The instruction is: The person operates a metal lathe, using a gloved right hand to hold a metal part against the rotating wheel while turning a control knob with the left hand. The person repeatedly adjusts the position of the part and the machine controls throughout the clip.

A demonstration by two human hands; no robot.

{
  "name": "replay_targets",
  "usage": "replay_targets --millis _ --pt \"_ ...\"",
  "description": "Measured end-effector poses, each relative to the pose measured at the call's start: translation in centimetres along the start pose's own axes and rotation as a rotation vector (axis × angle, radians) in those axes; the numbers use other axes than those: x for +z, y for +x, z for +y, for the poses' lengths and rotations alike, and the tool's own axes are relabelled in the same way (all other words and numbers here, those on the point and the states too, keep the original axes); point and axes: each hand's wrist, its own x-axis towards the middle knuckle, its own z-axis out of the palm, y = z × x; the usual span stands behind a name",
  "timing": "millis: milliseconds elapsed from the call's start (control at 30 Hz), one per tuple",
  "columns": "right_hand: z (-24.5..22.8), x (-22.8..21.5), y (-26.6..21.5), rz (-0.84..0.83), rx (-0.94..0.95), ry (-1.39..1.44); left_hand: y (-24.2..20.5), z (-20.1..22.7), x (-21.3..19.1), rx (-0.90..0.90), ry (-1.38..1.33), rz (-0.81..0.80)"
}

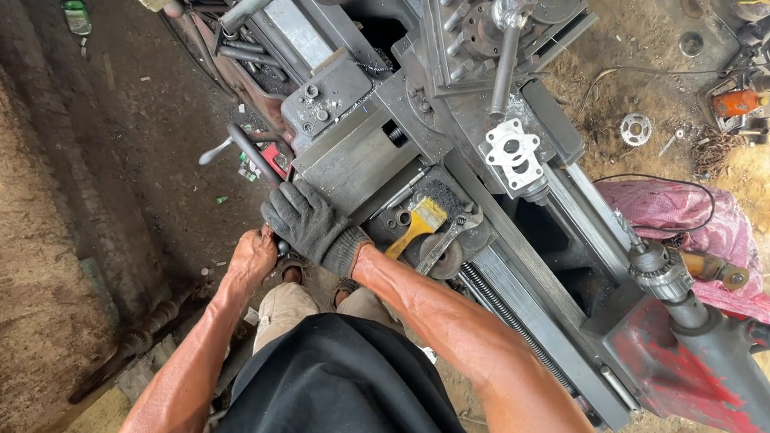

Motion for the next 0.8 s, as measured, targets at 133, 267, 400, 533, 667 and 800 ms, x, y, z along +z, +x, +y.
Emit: replay_targets --millis 133,267,400,533,667,800 --pt "0.1 0.4 0.6 -0.123 0.021 0.005 1.5 -2.0 1.4 -0.002 -0.044 0.023" --pt "-0.1 1.2 1.3 -0.173 0.048 -0.013 1.8 -2.3 1.7 0.016 -0.097 0.04" --pt "0.4 -0.4 2.1 -0.238 0.066 0.019 0.1 -1.2 1.6 0.004 -0.1 0.083" --pt "0.2 2.5 2.8 -0.392 0.059 0.03 -1.1 -0.7 1.7 0.092 -0.082 0.143" --pt "0.3 3.6 3.4 -0.488 0.073 0.066 -1.0 -1.1 2.1 0.139 -0.103 0.201" --pt "0.7 1.9 3.9 -0.563 0.044 0.07 -1.6 -1.2 3.1 0.165 -0.072 0.268"
